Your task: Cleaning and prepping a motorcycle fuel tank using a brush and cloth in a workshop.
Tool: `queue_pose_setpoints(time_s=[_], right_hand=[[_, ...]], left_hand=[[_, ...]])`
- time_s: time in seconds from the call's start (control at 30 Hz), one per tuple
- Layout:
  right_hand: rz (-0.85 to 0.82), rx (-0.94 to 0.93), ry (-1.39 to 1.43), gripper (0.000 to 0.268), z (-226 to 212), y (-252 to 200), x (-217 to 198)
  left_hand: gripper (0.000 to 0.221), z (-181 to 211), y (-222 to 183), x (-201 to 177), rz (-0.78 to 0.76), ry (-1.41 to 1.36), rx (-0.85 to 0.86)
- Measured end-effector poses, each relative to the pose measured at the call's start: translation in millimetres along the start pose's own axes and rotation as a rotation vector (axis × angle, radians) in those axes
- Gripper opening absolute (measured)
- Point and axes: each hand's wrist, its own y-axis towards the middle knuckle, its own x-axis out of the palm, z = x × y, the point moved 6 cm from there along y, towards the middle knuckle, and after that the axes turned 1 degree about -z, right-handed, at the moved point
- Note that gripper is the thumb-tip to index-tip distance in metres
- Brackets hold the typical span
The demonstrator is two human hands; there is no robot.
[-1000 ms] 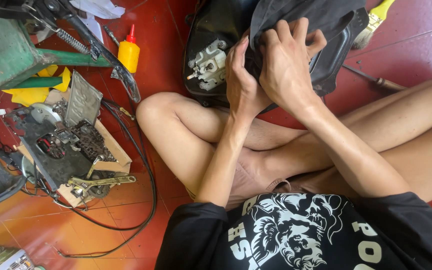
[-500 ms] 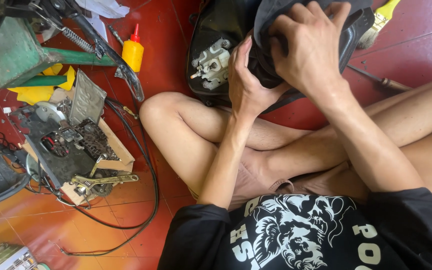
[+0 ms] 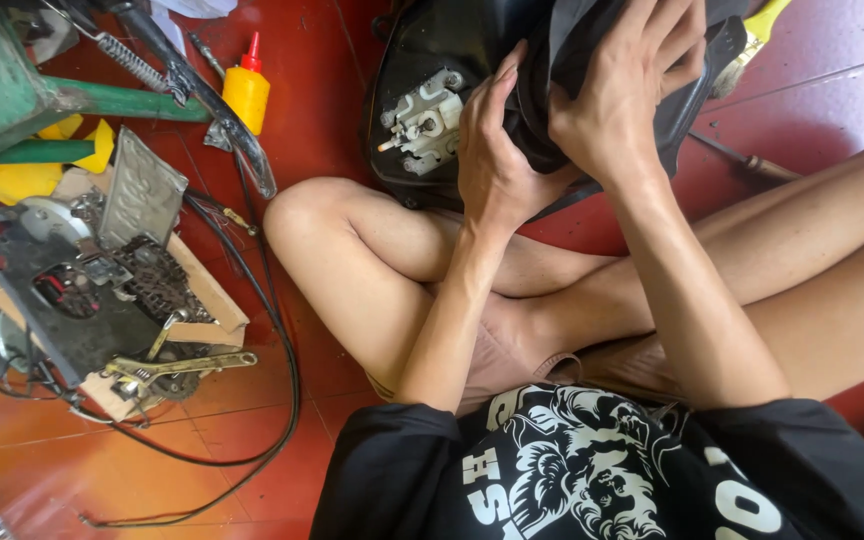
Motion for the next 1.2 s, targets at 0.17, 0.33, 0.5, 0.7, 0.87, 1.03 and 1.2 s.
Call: queue_pose_setpoints(time_s=[0.17,0.33,0.5,0.7,0.87,1.03,1.2], right_hand=[[0.018,-0.005,-0.072,0.091,6.3,5.1,-0.3],[-0.009,-0.010,-0.118,0.092,9.1,5.8,-2.4],[0.002,-0.029,-0.070,0.092,1.0,2.0,-9.7],[0.081,-0.112,0.002,0.067,-15.0,-6.7,-19.4],[0.079,-0.121,0.069,0.050,2.7,-21.3,-28.8],[0.221,-0.222,0.279,0.034,-14.4,-21.5,-45.1],[0.444,-0.192,0.450,0.018,-10.4,-24.2,-56.9]], left_hand=[[0.120,-3.3,-1.6,1.7,-0.017,-0.020,-0.008],[0.128,-10.3,-5.4,8.1,-0.074,-0.033,-0.048],[0.131,-8.9,-6.8,11.3,-0.085,0.007,-0.006],[0.104,-10.1,-7.0,12.6,-0.078,0.036,0.007],[0.122,-8.7,-7.5,10.8,-0.067,0.014,0.000],[0.123,-9.0,-5.3,7.5,-0.064,-0.016,0.006],[0.128,-10.3,-6.0,7.1,-0.046,-0.003,0.001]])
